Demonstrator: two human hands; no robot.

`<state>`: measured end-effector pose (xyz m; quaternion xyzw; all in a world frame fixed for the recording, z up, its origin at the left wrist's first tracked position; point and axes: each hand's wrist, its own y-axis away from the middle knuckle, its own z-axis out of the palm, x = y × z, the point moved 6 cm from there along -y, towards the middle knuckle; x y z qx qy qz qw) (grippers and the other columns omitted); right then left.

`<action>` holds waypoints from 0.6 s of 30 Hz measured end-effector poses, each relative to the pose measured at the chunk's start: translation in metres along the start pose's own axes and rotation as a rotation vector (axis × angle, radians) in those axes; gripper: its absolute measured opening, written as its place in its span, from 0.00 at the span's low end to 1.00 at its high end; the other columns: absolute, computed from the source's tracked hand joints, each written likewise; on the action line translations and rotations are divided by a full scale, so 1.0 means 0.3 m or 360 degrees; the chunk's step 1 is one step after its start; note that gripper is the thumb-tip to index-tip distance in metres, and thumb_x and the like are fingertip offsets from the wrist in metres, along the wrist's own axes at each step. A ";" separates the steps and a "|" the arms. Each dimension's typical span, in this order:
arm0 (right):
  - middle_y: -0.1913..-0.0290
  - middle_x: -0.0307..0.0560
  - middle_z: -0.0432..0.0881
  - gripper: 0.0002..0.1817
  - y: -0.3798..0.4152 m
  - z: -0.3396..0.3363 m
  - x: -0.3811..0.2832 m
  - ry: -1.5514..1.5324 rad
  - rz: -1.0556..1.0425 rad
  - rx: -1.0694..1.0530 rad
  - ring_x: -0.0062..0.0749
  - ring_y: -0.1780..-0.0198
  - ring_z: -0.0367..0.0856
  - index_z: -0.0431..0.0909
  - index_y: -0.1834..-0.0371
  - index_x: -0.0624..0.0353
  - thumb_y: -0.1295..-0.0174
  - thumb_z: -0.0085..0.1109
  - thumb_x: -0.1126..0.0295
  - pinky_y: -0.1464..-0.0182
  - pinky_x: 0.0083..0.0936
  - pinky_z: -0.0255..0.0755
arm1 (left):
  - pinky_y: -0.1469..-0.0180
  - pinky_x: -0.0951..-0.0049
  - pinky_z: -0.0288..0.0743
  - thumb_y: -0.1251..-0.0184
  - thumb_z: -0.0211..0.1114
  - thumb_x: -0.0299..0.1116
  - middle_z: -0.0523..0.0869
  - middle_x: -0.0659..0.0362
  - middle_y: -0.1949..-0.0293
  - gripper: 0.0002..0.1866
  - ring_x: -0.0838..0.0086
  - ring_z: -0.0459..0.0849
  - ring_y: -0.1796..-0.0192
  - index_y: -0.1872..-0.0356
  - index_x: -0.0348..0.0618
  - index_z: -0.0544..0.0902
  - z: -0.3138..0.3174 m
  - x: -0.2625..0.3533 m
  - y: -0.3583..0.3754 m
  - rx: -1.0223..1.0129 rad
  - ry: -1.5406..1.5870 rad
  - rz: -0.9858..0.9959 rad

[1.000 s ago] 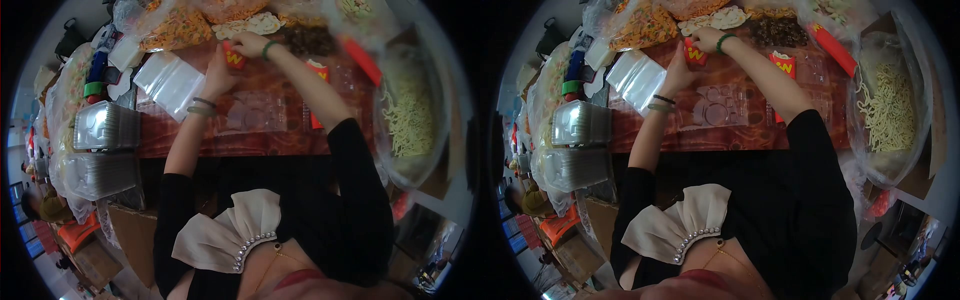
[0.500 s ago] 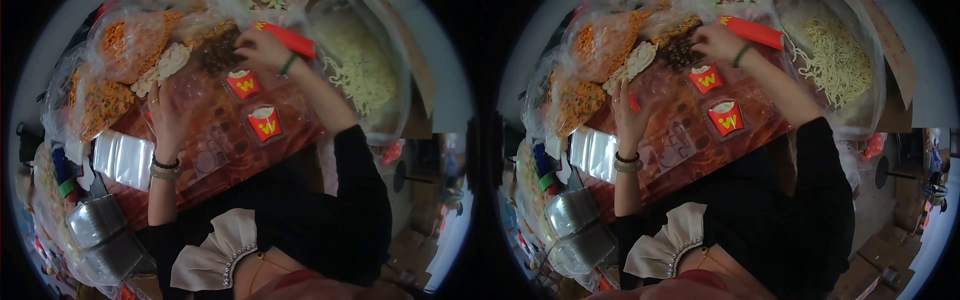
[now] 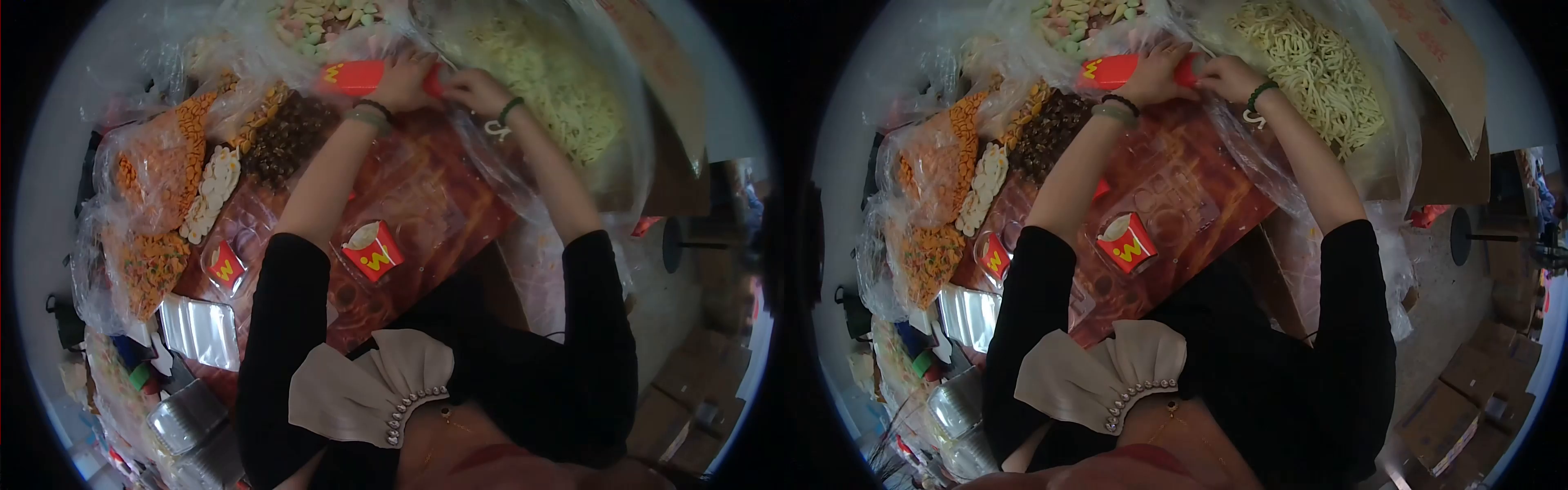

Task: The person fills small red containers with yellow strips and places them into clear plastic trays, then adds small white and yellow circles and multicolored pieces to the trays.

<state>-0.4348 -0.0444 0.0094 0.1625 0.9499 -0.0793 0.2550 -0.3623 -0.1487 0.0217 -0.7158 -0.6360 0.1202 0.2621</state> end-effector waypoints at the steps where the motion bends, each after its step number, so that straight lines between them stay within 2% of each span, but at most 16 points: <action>1: 0.70 0.52 0.79 0.10 0.003 -0.012 -0.015 -0.0031 -0.0132 0.0021 0.40 0.67 0.78 0.79 0.66 0.61 0.45 0.59 0.66 0.62 0.30 0.70 | 0.40 0.57 0.63 0.64 0.74 0.49 0.73 0.48 0.45 0.41 0.52 0.66 0.39 0.44 0.40 0.72 0.034 -0.025 -0.018 -0.0219 0.0158 -0.0091; 2: 0.70 0.52 0.79 0.10 0.010 -0.019 -0.010 -0.0036 -0.0111 0.0029 0.40 0.67 0.78 0.79 0.66 0.61 0.45 0.59 0.66 0.62 0.30 0.70 | 0.38 0.55 0.60 0.65 0.74 0.50 0.75 0.50 0.46 0.42 0.54 0.66 0.39 0.45 0.41 0.72 0.070 -0.040 -0.024 -0.0444 0.0315 -0.0180; 4: 0.71 0.51 0.78 0.09 0.029 -0.045 -0.016 -0.0122 -0.0242 0.0171 0.41 0.67 0.77 0.78 0.68 0.62 0.44 0.58 0.67 0.62 0.31 0.70 | 0.39 0.54 0.60 0.65 0.74 0.51 0.76 0.50 0.47 0.42 0.55 0.68 0.40 0.45 0.41 0.72 0.066 -0.038 -0.038 -0.0393 0.0308 -0.0137; 6: 0.70 0.51 0.77 0.09 0.053 -0.068 0.007 -0.0123 -0.0212 0.0186 0.40 0.67 0.77 0.78 0.68 0.62 0.44 0.58 0.68 0.62 0.31 0.70 | 0.39 0.54 0.59 0.65 0.75 0.51 0.77 0.51 0.49 0.42 0.56 0.69 0.41 0.45 0.42 0.73 0.054 -0.042 -0.038 -0.0335 0.0297 -0.0105; 8: 0.69 0.51 0.77 0.08 0.076 -0.091 0.029 -0.0115 -0.0189 0.0198 0.40 0.66 0.77 0.78 0.68 0.63 0.44 0.57 0.68 0.62 0.30 0.70 | 0.37 0.51 0.52 0.72 0.75 0.58 0.75 0.53 0.46 0.46 0.57 0.64 0.37 0.44 0.49 0.73 0.044 -0.065 -0.032 -0.0343 0.0026 -0.0204; 9: 0.69 0.50 0.77 0.08 0.094 -0.116 0.030 0.0025 -0.0201 0.0269 0.39 0.65 0.77 0.78 0.66 0.63 0.43 0.57 0.68 0.62 0.30 0.70 | 0.37 0.51 0.52 0.72 0.75 0.58 0.75 0.53 0.46 0.46 0.57 0.64 0.37 0.44 0.49 0.73 0.037 -0.058 -0.027 -0.0342 0.0035 -0.0192; 11: 0.69 0.49 0.77 0.09 0.129 -0.162 0.040 0.0180 -0.0186 0.0343 0.39 0.65 0.77 0.78 0.65 0.62 0.43 0.57 0.68 0.61 0.30 0.70 | 0.38 0.59 0.59 0.67 0.75 0.56 0.75 0.49 0.47 0.43 0.58 0.68 0.40 0.46 0.43 0.74 -0.028 -0.012 -0.029 0.0141 -0.0082 -0.0053; 12: 0.69 0.49 0.77 0.08 0.144 -0.207 -0.002 0.0215 -0.0336 0.0416 0.40 0.65 0.77 0.78 0.64 0.61 0.43 0.57 0.69 0.61 0.30 0.70 | 0.38 0.59 0.59 0.67 0.75 0.56 0.75 0.49 0.47 0.43 0.58 0.68 0.40 0.46 0.43 0.74 -0.023 0.007 -0.049 0.0141 -0.0060 -0.0036; 13: 0.69 0.49 0.77 0.08 0.165 -0.245 -0.041 0.0247 -0.0479 0.0486 0.40 0.64 0.77 0.78 0.62 0.61 0.43 0.56 0.69 0.60 0.31 0.70 | 0.42 0.63 0.64 0.63 0.75 0.53 0.76 0.49 0.48 0.41 0.61 0.72 0.44 0.47 0.40 0.73 -0.030 0.013 -0.074 0.0138 0.0599 -0.0221; 15: 0.66 0.48 0.77 0.08 0.187 -0.298 -0.061 0.0222 -0.0382 0.0403 0.38 0.63 0.77 0.77 0.62 0.61 0.41 0.56 0.70 0.60 0.28 0.70 | 0.55 0.77 0.75 0.51 0.73 0.41 0.81 0.52 0.56 0.32 0.71 0.81 0.59 0.48 0.31 0.72 -0.027 0.054 -0.109 -0.0130 0.1575 -0.0601; 16: 0.63 0.48 0.78 0.08 0.200 -0.316 -0.055 0.0195 -0.0329 0.0321 0.37 0.62 0.77 0.77 0.61 0.62 0.40 0.55 0.70 0.59 0.26 0.71 | 0.55 0.77 0.75 0.51 0.73 0.41 0.81 0.52 0.56 0.32 0.71 0.81 0.59 0.48 0.31 0.72 -0.065 0.095 -0.113 -0.0148 0.1600 -0.0585; 18: 0.61 0.47 0.79 0.11 0.235 -0.351 0.065 -0.0364 0.0027 0.0245 0.33 0.61 0.78 0.77 0.60 0.62 0.40 0.57 0.66 0.58 0.24 0.72 | 0.59 0.79 0.75 0.46 0.69 0.35 0.82 0.57 0.61 0.26 0.77 0.81 0.62 0.49 0.31 0.73 -0.081 0.149 -0.097 -0.0347 0.2016 -0.0815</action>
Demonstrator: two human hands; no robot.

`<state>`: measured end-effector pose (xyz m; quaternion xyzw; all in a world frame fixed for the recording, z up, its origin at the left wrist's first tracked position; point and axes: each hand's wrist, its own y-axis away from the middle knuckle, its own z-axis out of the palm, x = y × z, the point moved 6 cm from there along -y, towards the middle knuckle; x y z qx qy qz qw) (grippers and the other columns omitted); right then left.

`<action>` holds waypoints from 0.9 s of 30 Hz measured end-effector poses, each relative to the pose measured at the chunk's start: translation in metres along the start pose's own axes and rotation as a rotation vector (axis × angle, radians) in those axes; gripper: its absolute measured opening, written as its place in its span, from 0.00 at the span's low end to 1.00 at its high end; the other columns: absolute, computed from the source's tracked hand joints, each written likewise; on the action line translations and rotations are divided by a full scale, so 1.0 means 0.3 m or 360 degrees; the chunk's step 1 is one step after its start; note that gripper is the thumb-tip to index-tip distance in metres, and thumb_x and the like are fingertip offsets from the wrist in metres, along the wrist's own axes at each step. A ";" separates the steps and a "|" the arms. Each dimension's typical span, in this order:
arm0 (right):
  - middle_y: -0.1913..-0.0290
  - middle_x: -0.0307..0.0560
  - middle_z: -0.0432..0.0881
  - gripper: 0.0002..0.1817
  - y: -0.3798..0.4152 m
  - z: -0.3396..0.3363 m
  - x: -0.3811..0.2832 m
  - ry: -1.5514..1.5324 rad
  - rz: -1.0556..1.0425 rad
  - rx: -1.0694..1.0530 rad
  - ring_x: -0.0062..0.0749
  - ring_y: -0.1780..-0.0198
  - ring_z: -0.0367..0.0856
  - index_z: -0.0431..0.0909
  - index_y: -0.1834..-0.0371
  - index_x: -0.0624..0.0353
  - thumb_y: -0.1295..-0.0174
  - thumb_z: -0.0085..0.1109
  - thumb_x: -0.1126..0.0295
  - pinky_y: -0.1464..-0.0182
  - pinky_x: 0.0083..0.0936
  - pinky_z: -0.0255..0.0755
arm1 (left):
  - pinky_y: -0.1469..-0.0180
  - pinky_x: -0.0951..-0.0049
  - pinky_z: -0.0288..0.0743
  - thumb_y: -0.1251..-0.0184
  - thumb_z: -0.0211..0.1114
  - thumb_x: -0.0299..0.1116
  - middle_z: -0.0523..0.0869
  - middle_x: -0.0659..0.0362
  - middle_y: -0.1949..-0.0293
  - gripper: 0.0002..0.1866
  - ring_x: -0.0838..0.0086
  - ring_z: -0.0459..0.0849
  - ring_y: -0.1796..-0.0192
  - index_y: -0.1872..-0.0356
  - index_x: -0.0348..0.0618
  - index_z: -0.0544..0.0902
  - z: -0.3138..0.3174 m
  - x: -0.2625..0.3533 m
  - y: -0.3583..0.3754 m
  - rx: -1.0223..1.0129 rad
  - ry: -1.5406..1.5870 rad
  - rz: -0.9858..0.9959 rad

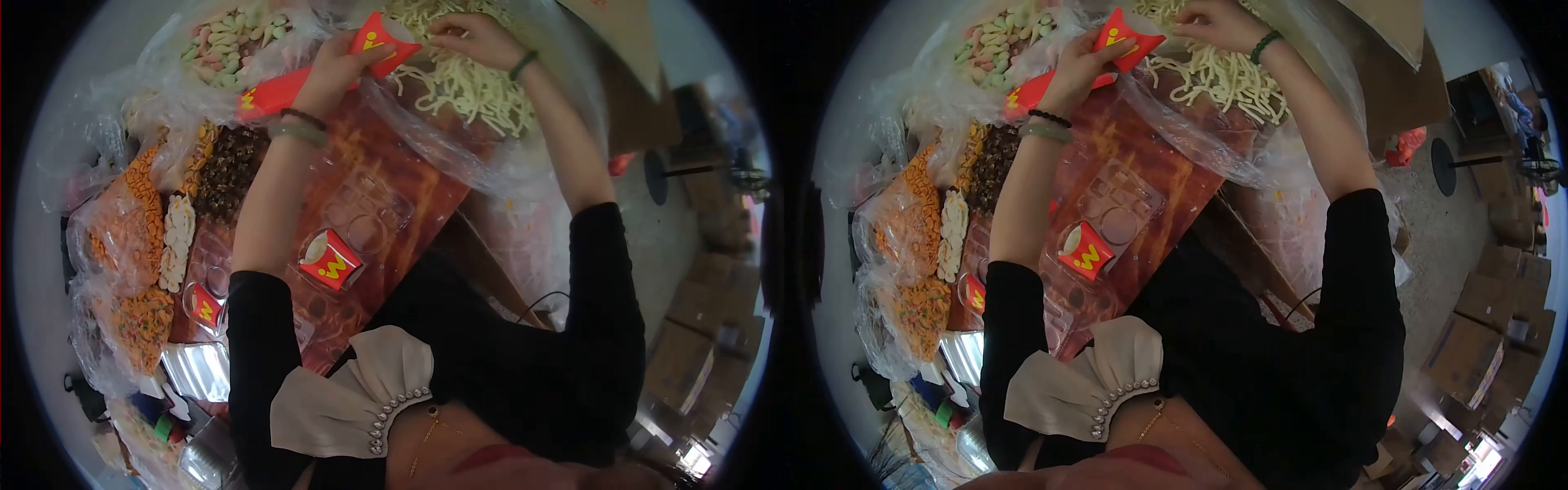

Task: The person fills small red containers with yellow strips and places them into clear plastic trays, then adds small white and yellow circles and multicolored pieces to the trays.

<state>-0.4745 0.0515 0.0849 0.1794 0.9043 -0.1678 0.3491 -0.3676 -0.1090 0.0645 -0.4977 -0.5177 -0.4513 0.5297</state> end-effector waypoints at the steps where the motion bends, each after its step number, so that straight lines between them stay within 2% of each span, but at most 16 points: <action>1: 0.59 0.49 0.80 0.18 0.025 -0.044 0.084 0.0309 0.0313 0.0041 0.34 0.59 0.79 0.77 0.59 0.62 0.43 0.60 0.58 0.56 0.25 0.72 | 0.59 0.79 0.75 0.46 0.69 0.35 0.82 0.57 0.61 0.26 0.77 0.81 0.62 0.49 0.31 0.73 0.018 -0.003 0.011 -0.0013 0.0004 0.0009; 3: 0.57 0.51 0.80 0.24 0.077 -0.069 0.154 0.0616 0.0630 0.0091 0.35 0.58 0.79 0.77 0.58 0.62 0.47 0.62 0.51 0.54 0.27 0.72 | 0.61 0.78 0.75 0.44 0.67 0.31 0.82 0.57 0.60 0.21 0.78 0.80 0.61 0.51 0.31 0.74 0.021 -0.047 0.035 0.0194 0.0374 -0.0029; 5: 0.56 0.55 0.80 0.37 0.118 -0.043 0.149 0.0871 0.0811 0.0180 0.42 0.54 0.79 0.76 0.55 0.62 0.58 0.64 0.39 0.51 0.31 0.71 | 0.60 0.78 0.75 0.44 0.67 0.31 0.82 0.57 0.60 0.21 0.78 0.81 0.60 0.51 0.32 0.74 0.047 -0.087 0.054 0.0169 0.0393 -0.0080; 6: 0.53 0.58 0.78 0.42 0.117 -0.023 0.150 0.0924 0.0827 0.0254 0.47 0.50 0.76 0.75 0.52 0.64 0.61 0.63 0.36 0.47 0.32 0.70 | 0.59 0.77 0.75 0.44 0.67 0.30 0.82 0.57 0.59 0.21 0.77 0.81 0.60 0.51 0.33 0.74 0.059 -0.109 0.063 0.0155 0.0413 -0.0133; 8: 0.52 0.58 0.78 0.41 0.094 0.039 0.209 0.0992 0.0908 0.0300 0.46 0.50 0.76 0.73 0.50 0.64 0.59 0.63 0.39 0.48 0.32 0.70 | 0.58 0.77 0.75 0.44 0.67 0.30 0.82 0.57 0.59 0.21 0.77 0.80 0.59 0.51 0.33 0.74 0.093 -0.137 0.077 0.0133 0.0414 -0.0097; 10: 0.52 0.58 0.77 0.41 0.073 0.011 0.217 0.1056 0.0982 0.0349 0.46 0.50 0.76 0.71 0.48 0.64 0.58 0.63 0.41 0.48 0.31 0.70 | 0.57 0.77 0.75 0.44 0.67 0.30 0.82 0.57 0.58 0.21 0.77 0.80 0.58 0.51 0.33 0.74 0.123 -0.116 0.100 0.0117 0.0409 -0.0056; 13: 0.51 0.57 0.77 0.39 0.051 -0.056 0.294 0.0606 0.0892 0.0057 0.44 0.51 0.77 0.67 0.43 0.62 0.57 0.66 0.50 0.49 0.33 0.71 | 0.56 0.77 0.74 0.45 0.67 0.30 0.82 0.57 0.58 0.20 0.77 0.80 0.57 0.51 0.34 0.75 0.119 -0.107 0.140 0.0185 0.0547 -0.0096; 14: 0.51 0.56 0.77 0.38 0.039 -0.122 0.343 0.0536 0.0668 0.0286 0.44 0.51 0.77 0.66 0.43 0.61 0.58 0.67 0.54 0.49 0.33 0.71 | 0.56 0.77 0.74 0.45 0.68 0.30 0.82 0.57 0.59 0.20 0.77 0.80 0.58 0.51 0.34 0.75 0.112 -0.102 0.144 0.0157 0.0563 -0.0073; 16: 0.51 0.55 0.77 0.38 0.047 -0.154 0.339 0.0458 0.0455 0.0502 0.43 0.51 0.77 0.65 0.42 0.60 0.58 0.68 0.59 0.49 0.34 0.71 | 0.57 0.77 0.74 0.45 0.68 0.30 0.82 0.58 0.59 0.20 0.77 0.80 0.58 0.51 0.34 0.75 0.117 -0.099 0.150 0.0128 0.0587 -0.0064; 18: 0.48 0.55 0.75 0.39 0.057 -0.126 0.334 0.0874 0.0448 0.0168 0.44 0.51 0.77 0.65 0.42 0.59 0.59 0.69 0.58 0.49 0.33 0.71 | 0.57 0.76 0.75 0.45 0.68 0.30 0.82 0.57 0.59 0.21 0.76 0.81 0.58 0.51 0.34 0.75 0.138 -0.083 0.141 0.0093 0.0393 -0.0032; 21: 0.49 0.56 0.76 0.40 0.065 -0.106 0.208 0.1391 0.0652 0.0001 0.45 0.51 0.77 0.69 0.44 0.58 0.62 0.70 0.53 0.49 0.32 0.71 | 0.58 0.77 0.75 0.45 0.68 0.30 0.82 0.57 0.59 0.21 0.76 0.81 0.59 0.52 0.34 0.75 0.185 -0.101 0.140 0.0077 0.0527 -0.0048; 23: 0.53 0.56 0.78 0.37 0.082 -0.073 0.266 0.1143 0.0997 -0.0122 0.44 0.52 0.78 0.75 0.50 0.60 0.64 0.70 0.49 0.50 0.32 0.70 | 0.58 0.77 0.75 0.45 0.68 0.30 0.82 0.57 0.59 0.20 0.77 0.81 0.60 0.52 0.34 0.75 0.197 -0.120 0.135 0.0056 0.0520 -0.0104; 24: 0.53 0.56 0.78 0.37 0.086 -0.065 0.277 0.1137 0.1002 -0.0127 0.44 0.52 0.78 0.75 0.50 0.60 0.64 0.70 0.49 0.50 0.32 0.70 | 0.58 0.77 0.75 0.46 0.68 0.30 0.82 0.57 0.59 0.20 0.77 0.80 0.60 0.52 0.34 0.75 0.205 -0.135 0.138 0.0034 0.0508 -0.0161; 26: 0.60 0.56 0.81 0.31 0.069 -0.058 0.294 0.1104 0.0976 -0.0212 0.42 0.56 0.79 0.79 0.60 0.63 0.65 0.71 0.51 0.53 0.31 0.71 | 0.58 0.77 0.74 0.46 0.68 0.30 0.82 0.57 0.59 0.20 0.77 0.80 0.60 0.53 0.34 0.75 0.215 -0.159 0.138 0.0051 0.0544 -0.0158; 27: 0.60 0.56 0.81 0.31 0.056 -0.064 0.276 0.1107 0.0965 -0.0214 0.42 0.56 0.79 0.79 0.60 0.63 0.65 0.71 0.51 0.53 0.31 0.71 | 0.58 0.77 0.74 0.46 0.68 0.30 0.82 0.57 0.59 0.20 0.77 0.80 0.60 0.53 0.34 0.75 0.217 -0.160 0.139 0.0073 0.0585 -0.0154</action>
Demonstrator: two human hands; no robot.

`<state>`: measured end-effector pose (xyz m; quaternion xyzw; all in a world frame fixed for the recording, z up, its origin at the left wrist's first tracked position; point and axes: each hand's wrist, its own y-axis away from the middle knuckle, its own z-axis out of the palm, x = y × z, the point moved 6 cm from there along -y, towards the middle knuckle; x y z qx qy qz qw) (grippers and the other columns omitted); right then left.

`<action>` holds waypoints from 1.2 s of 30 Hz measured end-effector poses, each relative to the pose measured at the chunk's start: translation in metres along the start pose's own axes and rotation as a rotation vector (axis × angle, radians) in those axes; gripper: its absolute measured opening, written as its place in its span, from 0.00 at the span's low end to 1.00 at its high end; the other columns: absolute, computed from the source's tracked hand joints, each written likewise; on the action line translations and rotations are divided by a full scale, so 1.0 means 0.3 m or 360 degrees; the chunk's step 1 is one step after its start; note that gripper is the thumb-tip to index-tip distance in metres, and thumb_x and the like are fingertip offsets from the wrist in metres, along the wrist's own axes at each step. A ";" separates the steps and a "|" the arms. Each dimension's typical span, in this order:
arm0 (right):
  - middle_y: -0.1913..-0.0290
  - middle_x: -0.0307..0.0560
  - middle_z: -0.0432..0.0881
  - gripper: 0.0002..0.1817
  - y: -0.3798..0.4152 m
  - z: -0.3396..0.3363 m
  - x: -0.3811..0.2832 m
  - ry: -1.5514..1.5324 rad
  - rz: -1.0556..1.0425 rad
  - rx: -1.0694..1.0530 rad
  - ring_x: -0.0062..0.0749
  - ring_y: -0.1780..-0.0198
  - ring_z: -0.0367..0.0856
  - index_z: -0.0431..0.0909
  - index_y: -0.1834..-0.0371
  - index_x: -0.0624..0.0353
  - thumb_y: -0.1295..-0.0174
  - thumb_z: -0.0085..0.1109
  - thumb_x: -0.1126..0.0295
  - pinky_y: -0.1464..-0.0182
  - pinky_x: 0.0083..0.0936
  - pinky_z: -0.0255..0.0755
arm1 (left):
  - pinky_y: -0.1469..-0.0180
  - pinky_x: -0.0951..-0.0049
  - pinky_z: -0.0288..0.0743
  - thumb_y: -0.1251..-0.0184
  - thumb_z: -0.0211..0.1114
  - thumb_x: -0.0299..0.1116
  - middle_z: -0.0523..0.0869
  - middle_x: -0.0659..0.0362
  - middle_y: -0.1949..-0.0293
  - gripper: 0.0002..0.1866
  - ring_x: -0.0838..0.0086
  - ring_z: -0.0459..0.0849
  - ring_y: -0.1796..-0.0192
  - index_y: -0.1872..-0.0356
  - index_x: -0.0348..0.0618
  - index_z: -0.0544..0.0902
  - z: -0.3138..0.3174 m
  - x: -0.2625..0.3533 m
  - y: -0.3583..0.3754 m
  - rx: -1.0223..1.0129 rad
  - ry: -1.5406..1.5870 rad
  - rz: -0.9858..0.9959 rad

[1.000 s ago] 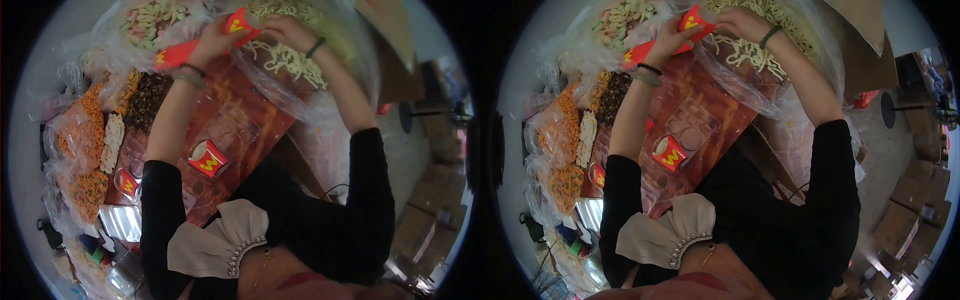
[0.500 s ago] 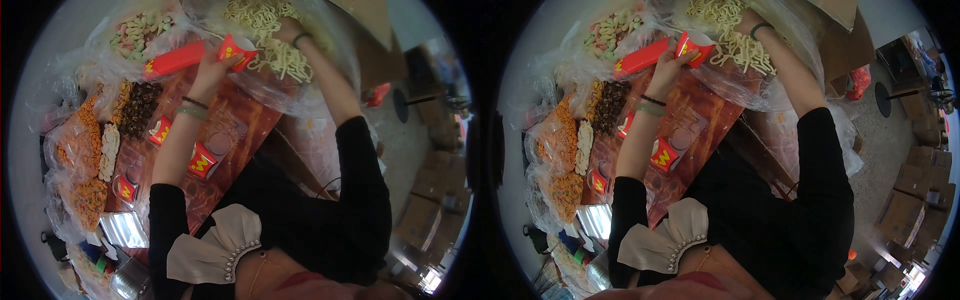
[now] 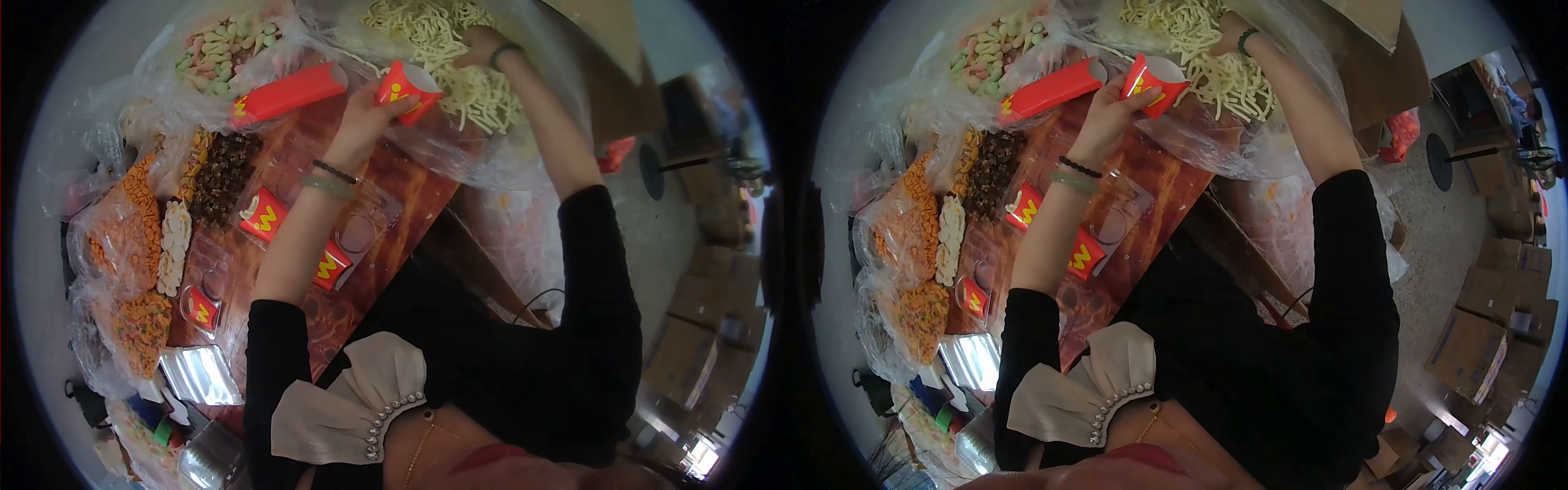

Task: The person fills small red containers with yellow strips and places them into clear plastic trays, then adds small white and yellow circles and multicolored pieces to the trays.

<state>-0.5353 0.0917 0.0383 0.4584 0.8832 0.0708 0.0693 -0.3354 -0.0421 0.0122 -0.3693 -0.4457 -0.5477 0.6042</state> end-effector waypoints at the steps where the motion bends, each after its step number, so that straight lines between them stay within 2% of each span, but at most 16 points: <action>1: 0.62 0.55 0.81 0.29 0.006 -0.015 -0.011 -0.0092 -0.0027 -0.0025 0.42 0.58 0.80 0.80 0.61 0.63 0.64 0.70 0.52 0.55 0.31 0.72 | 0.58 0.77 0.74 0.46 0.68 0.30 0.82 0.57 0.59 0.20 0.77 0.80 0.60 0.53 0.34 0.75 -0.001 -0.001 -0.002 0.0009 0.0004 -0.0001; 3: 0.65 0.55 0.82 0.28 0.001 0.020 -0.010 -0.0192 -0.0040 -0.0065 0.41 0.61 0.81 0.81 0.63 0.63 0.64 0.70 0.53 0.57 0.31 0.73 | 0.57 0.77 0.74 0.45 0.68 0.30 0.81 0.57 0.59 0.20 0.76 0.80 0.59 0.53 0.34 0.75 0.013 -0.013 0.000 -0.0033 -0.0038 -0.0054; 5: 0.67 0.52 0.83 0.24 -0.065 0.055 -0.003 0.0191 -0.0268 0.0175 0.39 0.64 0.81 0.81 0.66 0.62 0.63 0.69 0.55 0.59 0.30 0.74 | 0.56 0.77 0.74 0.45 0.68 0.29 0.81 0.57 0.59 0.20 0.76 0.80 0.58 0.53 0.34 0.75 0.023 -0.044 -0.008 -0.0038 0.0004 -0.0067; 6: 0.67 0.52 0.83 0.24 -0.054 0.022 -0.002 0.0194 -0.0272 0.0182 0.39 0.64 0.81 0.81 0.66 0.62 0.63 0.69 0.55 0.59 0.30 0.74 | 0.55 0.77 0.74 0.45 0.68 0.29 0.81 0.57 0.59 0.20 0.76 0.79 0.58 0.52 0.34 0.74 0.024 -0.055 -0.015 -0.0032 0.0045 -0.0081; 9: 0.67 0.51 0.83 0.23 0.029 -0.083 -0.053 -0.0199 -0.0425 0.0078 0.39 0.65 0.81 0.81 0.65 0.60 0.62 0.69 0.55 0.59 0.32 0.73 | 0.54 0.76 0.73 0.44 0.66 0.29 0.81 0.56 0.58 0.19 0.75 0.79 0.56 0.52 0.33 0.74 0.034 -0.062 -0.023 -0.0048 -0.0006 -0.0135; 12: 0.68 0.50 0.82 0.23 0.016 -0.122 -0.018 0.0007 -0.0200 0.0175 0.40 0.65 0.81 0.81 0.64 0.59 0.62 0.70 0.56 0.59 0.33 0.73 | 0.53 0.75 0.73 0.42 0.64 0.28 0.81 0.55 0.57 0.19 0.73 0.79 0.56 0.51 0.32 0.73 0.066 -0.085 -0.055 -0.0098 0.0154 -0.0192; 15: 0.69 0.51 0.82 0.20 -0.023 -0.088 0.048 0.0305 -0.0229 0.0470 0.40 0.66 0.80 0.81 0.63 0.59 0.58 0.68 0.59 0.59 0.34 0.73 | 0.54 0.75 0.74 0.41 0.62 0.27 0.81 0.54 0.57 0.18 0.72 0.80 0.57 0.50 0.31 0.73 0.121 -0.069 -0.063 -0.0061 0.0221 -0.0182; 18: 0.68 0.52 0.82 0.16 -0.016 -0.086 0.068 0.0152 -0.0277 0.0687 0.40 0.65 0.80 0.80 0.64 0.60 0.53 0.65 0.62 0.59 0.35 0.73 | 0.55 0.74 0.75 0.42 0.62 0.26 0.81 0.53 0.57 0.19 0.72 0.80 0.57 0.49 0.30 0.72 0.144 -0.083 -0.092 -0.0111 0.0257 -0.0160; 21: 0.65 0.53 0.81 0.17 -0.022 -0.090 0.071 -0.0143 -0.0202 0.0486 0.42 0.65 0.80 0.79 0.61 0.61 0.50 0.63 0.62 0.57 0.36 0.72 | 0.56 0.74 0.75 0.42 0.62 0.26 0.80 0.53 0.56 0.20 0.72 0.80 0.57 0.49 0.31 0.71 0.143 -0.086 -0.117 0.0006 0.0158 -0.0173; 25: 0.68 0.48 0.80 0.18 -0.025 -0.085 0.005 0.0017 -0.0645 0.0692 0.33 0.68 0.79 0.76 0.58 0.63 0.49 0.62 0.63 0.65 0.29 0.73 | 0.57 0.75 0.75 0.42 0.63 0.26 0.80 0.53 0.56 0.21 0.72 0.80 0.58 0.48 0.31 0.71 0.144 -0.105 -0.186 0.0024 0.0094 -0.0157; 27: 0.69 0.47 0.80 0.19 0.010 -0.112 -0.034 0.0055 -0.0754 0.0749 0.31 0.68 0.78 0.75 0.57 0.63 0.48 0.62 0.63 0.67 0.27 0.74 | 0.60 0.76 0.77 0.42 0.63 0.25 0.81 0.53 0.58 0.21 0.72 0.80 0.59 0.47 0.31 0.70 0.139 -0.090 -0.211 0.0138 0.0085 0.0060; 28: 0.70 0.46 0.79 0.19 0.089 -0.157 -0.107 -0.0288 -0.0500 0.0297 0.28 0.69 0.77 0.75 0.57 0.64 0.48 0.62 0.64 0.69 0.24 0.73 | 0.60 0.76 0.77 0.42 0.63 0.25 0.81 0.53 0.58 0.21 0.72 0.80 0.59 0.47 0.31 0.70 0.145 -0.082 -0.205 0.0136 0.0082 0.0062; 30: 0.70 0.45 0.78 0.19 0.129 -0.142 -0.123 -0.0621 -0.0237 -0.0152 0.25 0.70 0.76 0.74 0.56 0.64 0.47 0.62 0.64 0.71 0.21 0.72 | 0.63 0.75 0.78 0.42 0.62 0.25 0.80 0.52 0.58 0.21 0.73 0.81 0.60 0.47 0.30 0.70 0.150 -0.051 -0.189 0.0210 0.0041 0.0111; 33: 0.70 0.44 0.77 0.20 0.094 -0.109 -0.099 -0.0800 -0.0469 -0.0153 0.25 0.71 0.75 0.74 0.55 0.64 0.47 0.63 0.64 0.72 0.20 0.71 | 0.66 0.75 0.79 0.42 0.62 0.24 0.80 0.53 0.59 0.21 0.73 0.81 0.62 0.47 0.30 0.70 0.139 -0.064 -0.195 0.0225 0.0026 0.0232; 36: 0.67 0.44 0.78 0.20 0.040 -0.063 -0.063 -0.0755 -0.0455 -0.0294 0.24 0.69 0.75 0.74 0.55 0.65 0.48 0.63 0.65 0.68 0.20 0.72 | 0.65 0.75 0.79 0.41 0.62 0.24 0.81 0.53 0.59 0.21 0.73 0.82 0.64 0.47 0.31 0.70 0.144 -0.057 -0.183 0.0216 -0.0032 0.0344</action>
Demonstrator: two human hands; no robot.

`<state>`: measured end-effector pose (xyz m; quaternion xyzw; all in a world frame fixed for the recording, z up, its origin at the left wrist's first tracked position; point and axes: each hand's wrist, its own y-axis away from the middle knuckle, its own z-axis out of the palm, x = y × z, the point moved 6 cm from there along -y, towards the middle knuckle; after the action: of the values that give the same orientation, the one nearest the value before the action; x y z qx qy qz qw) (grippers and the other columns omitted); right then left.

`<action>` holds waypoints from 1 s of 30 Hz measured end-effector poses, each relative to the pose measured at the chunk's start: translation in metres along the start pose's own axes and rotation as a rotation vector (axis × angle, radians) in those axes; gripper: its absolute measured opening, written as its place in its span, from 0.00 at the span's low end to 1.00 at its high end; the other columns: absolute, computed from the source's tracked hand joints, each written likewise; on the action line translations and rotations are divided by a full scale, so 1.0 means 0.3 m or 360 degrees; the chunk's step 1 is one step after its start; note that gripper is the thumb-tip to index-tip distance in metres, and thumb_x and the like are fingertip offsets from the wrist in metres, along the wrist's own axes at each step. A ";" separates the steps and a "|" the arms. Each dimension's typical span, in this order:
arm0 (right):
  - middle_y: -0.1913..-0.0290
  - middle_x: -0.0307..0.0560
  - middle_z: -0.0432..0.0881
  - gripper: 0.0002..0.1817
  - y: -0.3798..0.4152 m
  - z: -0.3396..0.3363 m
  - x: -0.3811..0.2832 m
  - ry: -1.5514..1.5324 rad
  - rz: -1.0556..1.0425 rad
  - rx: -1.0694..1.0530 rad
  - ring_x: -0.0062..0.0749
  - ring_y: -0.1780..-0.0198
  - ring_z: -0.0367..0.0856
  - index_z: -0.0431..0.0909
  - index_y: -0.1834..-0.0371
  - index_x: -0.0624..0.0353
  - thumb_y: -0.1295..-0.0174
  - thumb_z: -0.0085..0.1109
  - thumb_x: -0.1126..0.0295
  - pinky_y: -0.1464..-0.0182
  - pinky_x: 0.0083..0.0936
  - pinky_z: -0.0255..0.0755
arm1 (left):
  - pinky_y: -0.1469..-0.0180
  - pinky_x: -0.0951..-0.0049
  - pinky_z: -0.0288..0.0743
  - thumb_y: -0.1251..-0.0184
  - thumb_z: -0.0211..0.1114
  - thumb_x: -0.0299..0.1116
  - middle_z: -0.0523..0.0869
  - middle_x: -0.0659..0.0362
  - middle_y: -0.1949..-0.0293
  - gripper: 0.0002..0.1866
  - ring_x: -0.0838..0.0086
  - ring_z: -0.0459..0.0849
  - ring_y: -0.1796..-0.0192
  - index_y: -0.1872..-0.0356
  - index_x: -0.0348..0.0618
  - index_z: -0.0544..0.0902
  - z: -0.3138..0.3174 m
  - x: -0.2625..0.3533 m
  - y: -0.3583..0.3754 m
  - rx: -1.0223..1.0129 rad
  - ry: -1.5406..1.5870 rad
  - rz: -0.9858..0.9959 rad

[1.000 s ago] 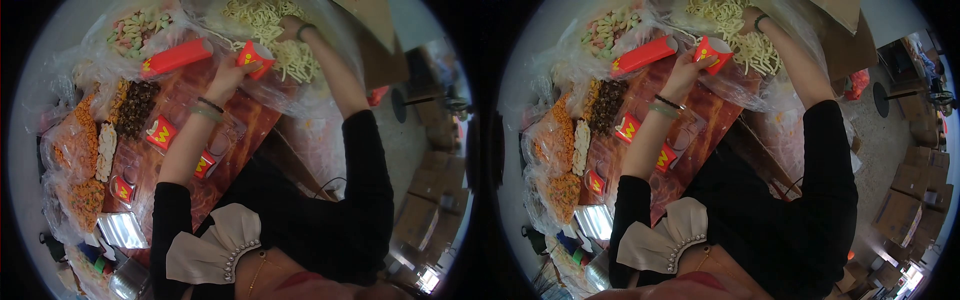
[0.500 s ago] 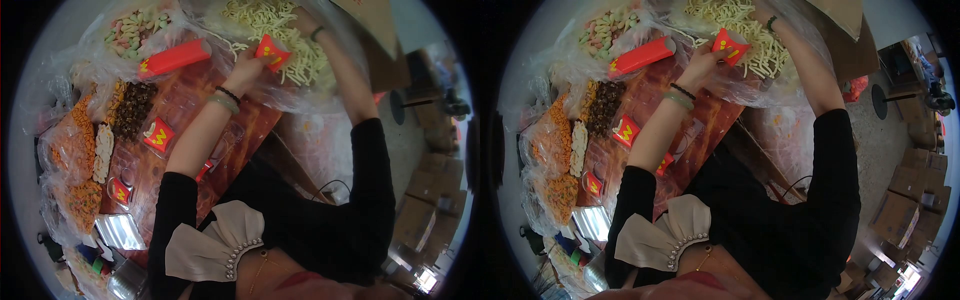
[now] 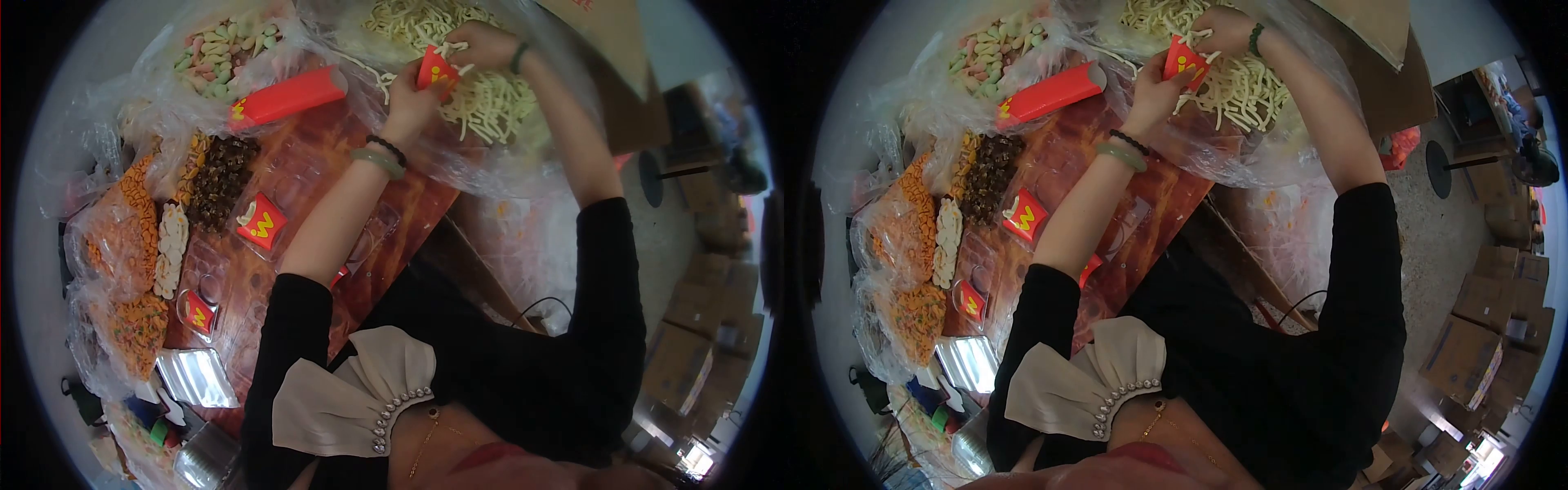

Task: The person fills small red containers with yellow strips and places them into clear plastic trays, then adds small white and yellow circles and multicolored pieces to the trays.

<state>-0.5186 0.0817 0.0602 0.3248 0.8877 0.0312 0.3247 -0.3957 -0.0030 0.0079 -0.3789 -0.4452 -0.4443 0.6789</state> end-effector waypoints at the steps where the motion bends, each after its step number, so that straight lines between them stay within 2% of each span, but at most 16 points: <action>1: 0.65 0.44 0.78 0.20 -0.022 0.001 0.005 0.0364 -0.0302 0.0202 0.24 0.67 0.76 0.73 0.55 0.66 0.49 0.63 0.67 0.65 0.20 0.72 | 0.65 0.75 0.79 0.41 0.62 0.24 0.81 0.53 0.59 0.21 0.73 0.82 0.64 0.47 0.31 0.70 0.004 0.003 0.006 0.0000 0.0000 0.0000; 3: 0.64 0.45 0.78 0.19 -0.034 0.001 0.015 0.0730 -0.0605 0.0409 0.23 0.65 0.76 0.73 0.55 0.67 0.49 0.63 0.68 0.62 0.21 0.72 | 0.64 0.75 0.79 0.41 0.61 0.23 0.81 0.53 0.60 0.20 0.73 0.82 0.63 0.47 0.31 0.69 0.007 0.006 0.010 0.0056 0.0057 -0.0031; 6: 0.61 0.47 0.79 0.19 0.006 -0.006 -0.067 0.0411 -0.0359 0.0337 0.25 0.60 0.76 0.74 0.55 0.67 0.51 0.62 0.72 0.57 0.22 0.71 | 0.64 0.76 0.79 0.41 0.61 0.23 0.81 0.54 0.59 0.21 0.74 0.81 0.62 0.47 0.31 0.69 0.007 0.000 0.004 -0.0036 0.0177 -0.0051; 7: 0.62 0.47 0.79 0.19 0.002 -0.003 -0.053 0.0055 -0.0366 0.0298 0.26 0.60 0.77 0.75 0.55 0.65 0.52 0.63 0.73 0.56 0.22 0.71 | 0.64 0.76 0.79 0.41 0.61 0.23 0.81 0.54 0.59 0.21 0.74 0.81 0.62 0.47 0.31 0.69 0.005 0.002 0.006 -0.0037 0.0176 -0.0049; 9: 0.63 0.48 0.79 0.19 -0.004 0.000 -0.036 -0.0302 -0.0375 0.0257 0.27 0.59 0.77 0.75 0.55 0.64 0.53 0.63 0.74 0.56 0.23 0.71 | 0.63 0.77 0.79 0.41 0.61 0.23 0.81 0.54 0.59 0.20 0.74 0.81 0.61 0.47 0.32 0.70 -0.003 -0.001 0.010 -0.0016 0.0288 -0.0076; 10: 0.64 0.48 0.79 0.18 -0.005 0.003 -0.038 -0.0333 -0.0448 0.0208 0.28 0.59 0.77 0.76 0.56 0.63 0.53 0.62 0.74 0.56 0.23 0.71 | 0.63 0.77 0.79 0.41 0.61 0.23 0.81 0.54 0.59 0.20 0.74 0.81 0.61 0.47 0.32 0.70 -0.009 -0.006 0.009 -0.0016 0.0287 -0.0075; 12: 0.65 0.49 0.79 0.17 -0.008 0.002 -0.040 -0.0363 -0.0522 0.0160 0.28 0.59 0.78 0.76 0.56 0.62 0.53 0.62 0.75 0.56 0.23 0.71 | 0.62 0.77 0.79 0.41 0.61 0.23 0.81 0.55 0.59 0.20 0.74 0.81 0.61 0.47 0.32 0.70 -0.020 -0.019 0.012 -0.0013 0.0248 -0.0093; 13: 0.65 0.49 0.79 0.17 -0.006 -0.001 -0.053 0.0068 -0.0602 0.0243 0.27 0.59 0.78 0.76 0.56 0.63 0.52 0.61 0.75 0.57 0.23 0.71 | 0.62 0.77 0.79 0.41 0.61 0.23 0.81 0.55 0.59 0.20 0.74 0.81 0.61 0.47 0.32 0.70 -0.020 -0.024 0.013 -0.0012 0.0248 -0.0091; 15: 0.66 0.49 0.79 0.16 0.007 0.005 -0.087 0.0499 -0.0674 0.0323 0.27 0.60 0.78 0.76 0.57 0.63 0.51 0.60 0.75 0.57 0.23 0.71 | 0.62 0.76 0.79 0.41 0.61 0.23 0.81 0.55 0.59 0.19 0.74 0.81 0.61 0.47 0.33 0.70 -0.014 -0.040 0.018 -0.0052 0.0306 -0.0127; 18: 0.64 0.49 0.80 0.14 0.042 0.002 -0.146 0.0400 -0.0544 0.0457 0.28 0.62 0.79 0.76 0.58 0.64 0.48 0.58 0.74 0.58 0.24 0.72 | 0.62 0.76 0.79 0.41 0.61 0.22 0.80 0.55 0.57 0.19 0.73 0.81 0.60 0.47 0.33 0.70 -0.016 -0.053 0.016 -0.0064 0.0305 -0.0139; 20: 0.65 0.50 0.80 0.12 0.055 0.010 -0.175 0.0249 -0.0390 0.0398 0.28 0.65 0.79 0.77 0.59 0.65 0.47 0.57 0.74 0.60 0.24 0.72 | 0.62 0.76 0.79 0.41 0.61 0.22 0.80 0.55 0.57 0.19 0.73 0.81 0.60 0.47 0.34 0.70 -0.015 -0.031 0.019 -0.0058 0.0380 -0.0154; 23: 0.67 0.48 0.81 0.12 0.074 0.032 -0.193 -0.0037 -0.0523 0.0238 0.26 0.66 0.79 0.77 0.60 0.66 0.46 0.56 0.74 0.60 0.23 0.73 | 0.62 0.75 0.79 0.41 0.61 0.22 0.79 0.55 0.56 0.20 0.72 0.81 0.59 0.47 0.35 0.70 -0.027 -0.023 0.017 -0.0051 0.0421 -0.0172; 27: 0.69 0.45 0.81 0.11 0.066 0.026 -0.197 0.0242 -0.0542 0.0174 0.23 0.66 0.79 0.77 0.59 0.66 0.45 0.55 0.74 0.61 0.20 0.73 | 0.58 0.75 0.79 0.42 0.61 0.21 0.79 0.55 0.56 0.20 0.72 0.81 0.57 0.47 0.34 0.70 -0.026 -0.028 0.024 -0.0073 0.0410 -0.0100; 29: 0.68 0.43 0.82 0.10 0.065 0.013 -0.184 -0.0090 -0.0502 0.0259 0.21 0.66 0.78 0.77 0.59 0.66 0.45 0.54 0.76 0.61 0.18 0.73 | 0.58 0.76 0.78 0.42 0.61 0.21 0.79 0.55 0.56 0.20 0.73 0.80 0.56 0.47 0.34 0.70 -0.026 -0.012 0.033 -0.0073 0.0385 -0.0061; 30: 0.68 0.43 0.82 0.10 0.074 0.017 -0.202 -0.0089 -0.0506 0.0256 0.21 0.66 0.78 0.77 0.59 0.66 0.45 0.54 0.76 0.61 0.18 0.73 | 0.57 0.76 0.78 0.42 0.61 0.21 0.79 0.55 0.55 0.20 0.73 0.80 0.56 0.48 0.34 0.70 -0.026 -0.005 0.039 -0.0073 0.0362 -0.0031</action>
<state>-0.4681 0.0622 0.0957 0.2059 0.9182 -0.1007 0.3232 -0.3828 -0.0060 0.0028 -0.3372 -0.3588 -0.5010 0.7117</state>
